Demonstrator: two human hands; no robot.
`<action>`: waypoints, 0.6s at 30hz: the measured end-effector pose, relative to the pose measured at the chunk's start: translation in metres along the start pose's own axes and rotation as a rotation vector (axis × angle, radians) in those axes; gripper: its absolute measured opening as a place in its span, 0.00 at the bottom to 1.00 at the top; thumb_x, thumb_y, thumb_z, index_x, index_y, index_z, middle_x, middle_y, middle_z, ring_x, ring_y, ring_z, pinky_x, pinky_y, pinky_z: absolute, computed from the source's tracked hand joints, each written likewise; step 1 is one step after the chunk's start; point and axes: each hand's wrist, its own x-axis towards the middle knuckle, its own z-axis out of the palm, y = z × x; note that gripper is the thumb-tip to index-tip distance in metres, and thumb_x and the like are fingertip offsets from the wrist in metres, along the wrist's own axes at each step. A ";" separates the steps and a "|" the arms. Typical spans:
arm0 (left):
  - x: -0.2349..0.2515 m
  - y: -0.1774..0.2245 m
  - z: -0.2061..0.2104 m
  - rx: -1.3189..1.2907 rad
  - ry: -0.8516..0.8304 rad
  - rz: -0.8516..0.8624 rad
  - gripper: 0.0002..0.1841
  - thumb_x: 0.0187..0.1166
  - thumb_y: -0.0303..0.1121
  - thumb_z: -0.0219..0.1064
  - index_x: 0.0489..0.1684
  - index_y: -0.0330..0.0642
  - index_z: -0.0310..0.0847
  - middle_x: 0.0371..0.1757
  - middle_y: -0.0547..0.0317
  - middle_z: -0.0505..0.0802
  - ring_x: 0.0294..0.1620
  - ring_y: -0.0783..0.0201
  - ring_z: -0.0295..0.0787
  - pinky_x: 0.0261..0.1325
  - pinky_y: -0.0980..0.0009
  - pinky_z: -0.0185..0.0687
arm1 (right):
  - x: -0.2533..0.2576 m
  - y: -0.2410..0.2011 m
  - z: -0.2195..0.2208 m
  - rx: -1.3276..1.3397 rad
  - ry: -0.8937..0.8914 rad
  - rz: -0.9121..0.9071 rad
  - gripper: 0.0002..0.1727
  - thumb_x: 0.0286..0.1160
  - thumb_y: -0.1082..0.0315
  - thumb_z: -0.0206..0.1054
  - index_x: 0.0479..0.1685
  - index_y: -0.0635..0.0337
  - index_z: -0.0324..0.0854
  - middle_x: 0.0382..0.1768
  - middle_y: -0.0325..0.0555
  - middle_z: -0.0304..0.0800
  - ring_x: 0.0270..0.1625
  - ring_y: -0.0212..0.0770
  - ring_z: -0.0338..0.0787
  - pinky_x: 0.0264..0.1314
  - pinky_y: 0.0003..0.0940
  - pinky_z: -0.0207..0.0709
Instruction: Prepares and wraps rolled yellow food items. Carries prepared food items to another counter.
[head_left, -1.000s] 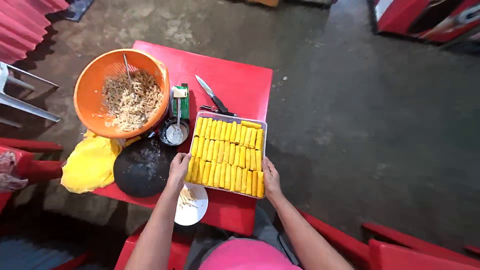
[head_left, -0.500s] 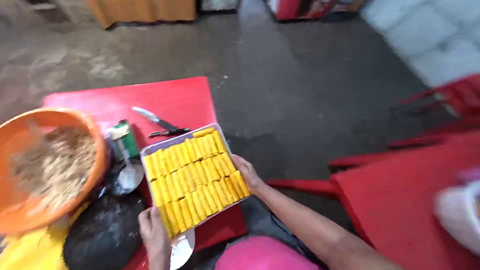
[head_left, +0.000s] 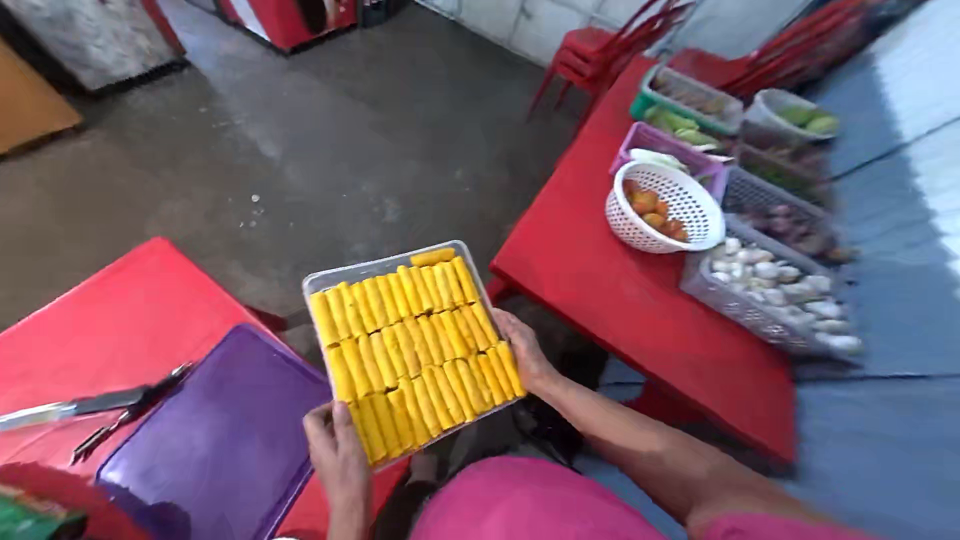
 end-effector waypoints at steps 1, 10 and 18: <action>0.005 0.007 0.022 0.013 -0.059 0.019 0.20 0.89 0.35 0.52 0.59 0.21 0.73 0.42 0.41 0.87 0.40 0.62 0.85 0.48 0.63 0.85 | 0.001 0.005 -0.022 -0.002 0.069 0.000 0.27 0.93 0.56 0.47 0.78 0.65 0.74 0.67 0.54 0.87 0.64 0.40 0.89 0.68 0.40 0.85; 0.034 0.055 0.241 0.071 -0.561 -0.023 0.20 0.92 0.39 0.53 0.62 0.27 0.75 0.46 0.41 0.89 0.46 0.54 0.89 0.54 0.56 0.86 | 0.030 0.041 -0.200 0.022 0.511 0.029 0.29 0.94 0.51 0.43 0.69 0.65 0.80 0.58 0.52 0.89 0.59 0.40 0.89 0.64 0.41 0.83; 0.049 0.067 0.370 0.148 -0.717 -0.028 0.23 0.91 0.43 0.55 0.65 0.28 0.75 0.54 0.36 0.89 0.56 0.48 0.89 0.62 0.51 0.83 | 0.074 0.063 -0.276 0.080 0.590 0.156 0.33 0.94 0.45 0.43 0.71 0.65 0.79 0.59 0.55 0.89 0.59 0.43 0.90 0.64 0.44 0.85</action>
